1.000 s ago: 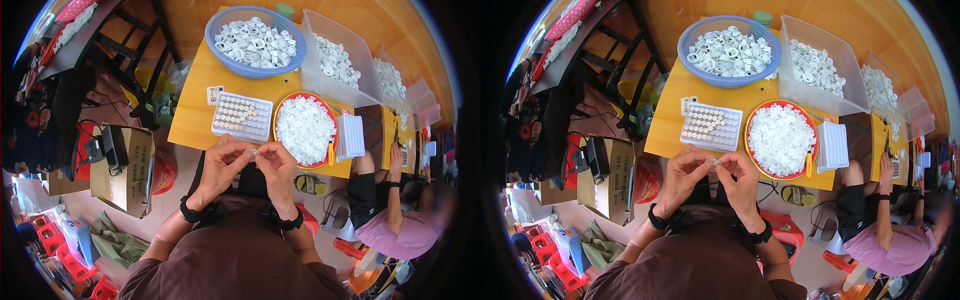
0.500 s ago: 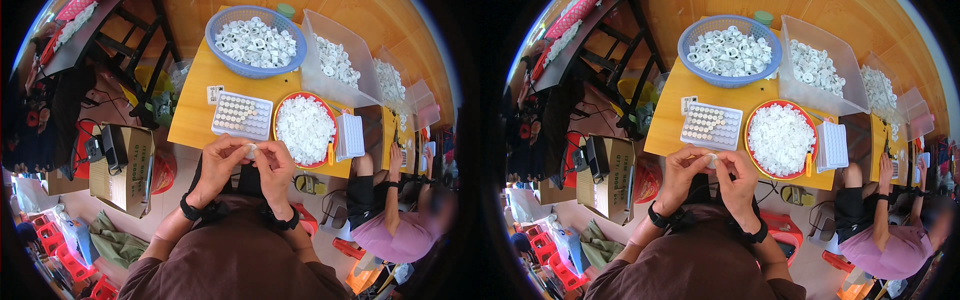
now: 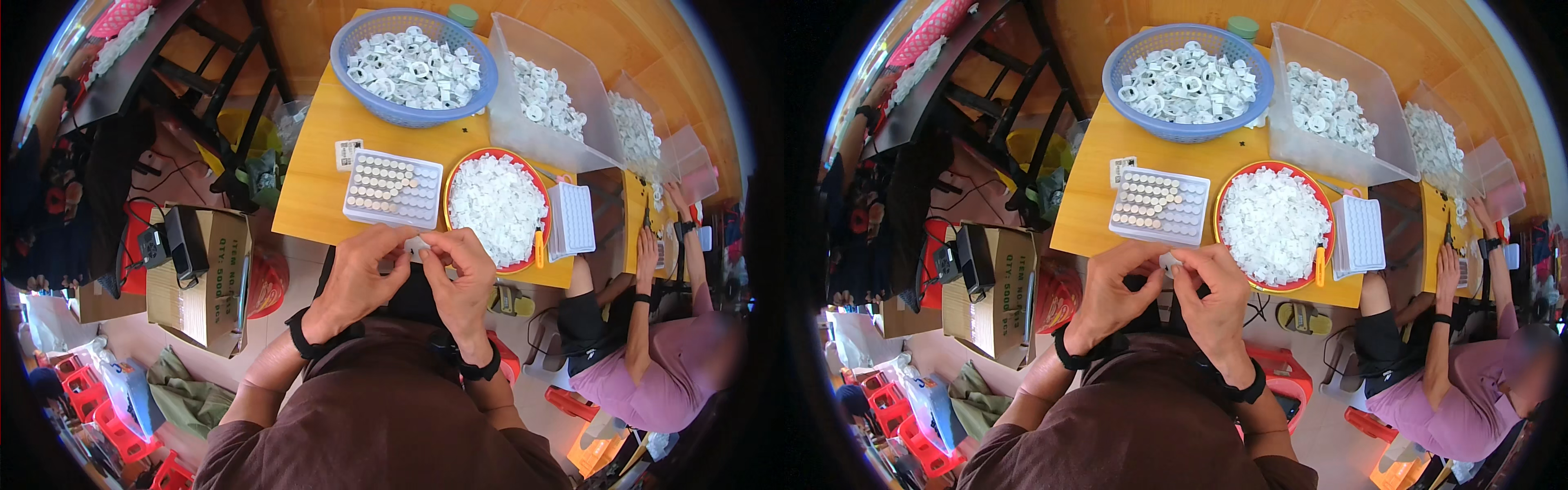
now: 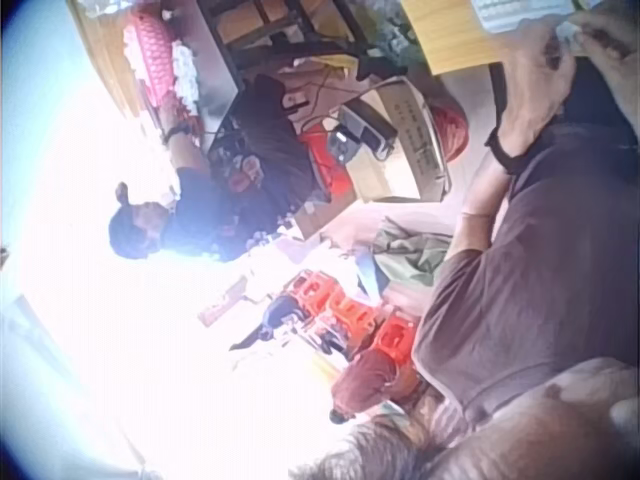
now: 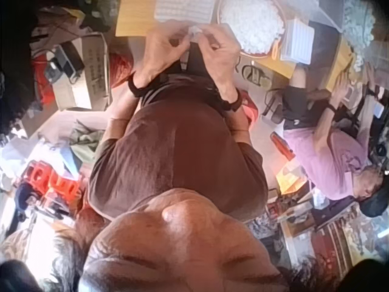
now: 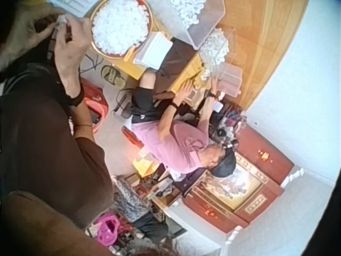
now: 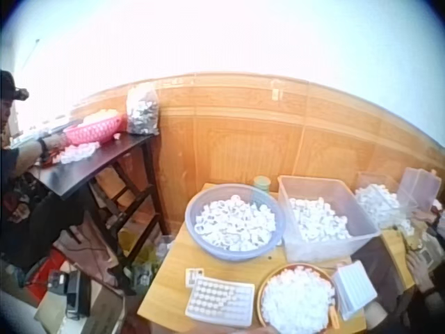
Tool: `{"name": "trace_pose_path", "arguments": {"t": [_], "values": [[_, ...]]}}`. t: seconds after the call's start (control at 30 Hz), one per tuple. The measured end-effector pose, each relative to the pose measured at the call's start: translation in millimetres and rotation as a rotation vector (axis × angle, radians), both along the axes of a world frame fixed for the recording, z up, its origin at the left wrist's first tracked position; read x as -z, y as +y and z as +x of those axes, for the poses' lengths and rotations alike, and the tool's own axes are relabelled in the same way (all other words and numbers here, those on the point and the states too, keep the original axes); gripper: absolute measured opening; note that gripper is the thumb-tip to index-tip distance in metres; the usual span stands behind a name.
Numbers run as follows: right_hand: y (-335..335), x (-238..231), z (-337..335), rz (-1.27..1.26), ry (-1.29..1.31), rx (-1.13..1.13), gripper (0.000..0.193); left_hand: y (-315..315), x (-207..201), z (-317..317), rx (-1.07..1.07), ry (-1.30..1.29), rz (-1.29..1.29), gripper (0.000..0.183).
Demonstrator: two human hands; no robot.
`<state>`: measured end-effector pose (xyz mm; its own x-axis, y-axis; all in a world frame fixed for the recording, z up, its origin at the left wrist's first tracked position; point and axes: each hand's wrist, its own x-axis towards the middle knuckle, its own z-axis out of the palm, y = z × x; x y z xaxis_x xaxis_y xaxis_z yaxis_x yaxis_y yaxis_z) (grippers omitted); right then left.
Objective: Assembling small plastic components by hand at a workshop table.
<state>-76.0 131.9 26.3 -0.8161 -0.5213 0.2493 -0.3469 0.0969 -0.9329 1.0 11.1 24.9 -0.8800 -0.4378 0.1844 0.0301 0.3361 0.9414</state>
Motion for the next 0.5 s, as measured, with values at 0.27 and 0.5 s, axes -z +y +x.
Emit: {"name": "trace_pose_path", "arguments": {"t": [0.27,0.5], "values": [[3.5,-4.9,0.8,0.119,-0.030,-0.005,0.021,0.9,-0.4,-1.4,0.043,-0.020,-0.292,0.032],[5.1,-0.1,2.1,0.083,-0.108,-0.010,0.021,2.4,10.5,-3.1,0.044,0.073,-0.432,0.036]]}}
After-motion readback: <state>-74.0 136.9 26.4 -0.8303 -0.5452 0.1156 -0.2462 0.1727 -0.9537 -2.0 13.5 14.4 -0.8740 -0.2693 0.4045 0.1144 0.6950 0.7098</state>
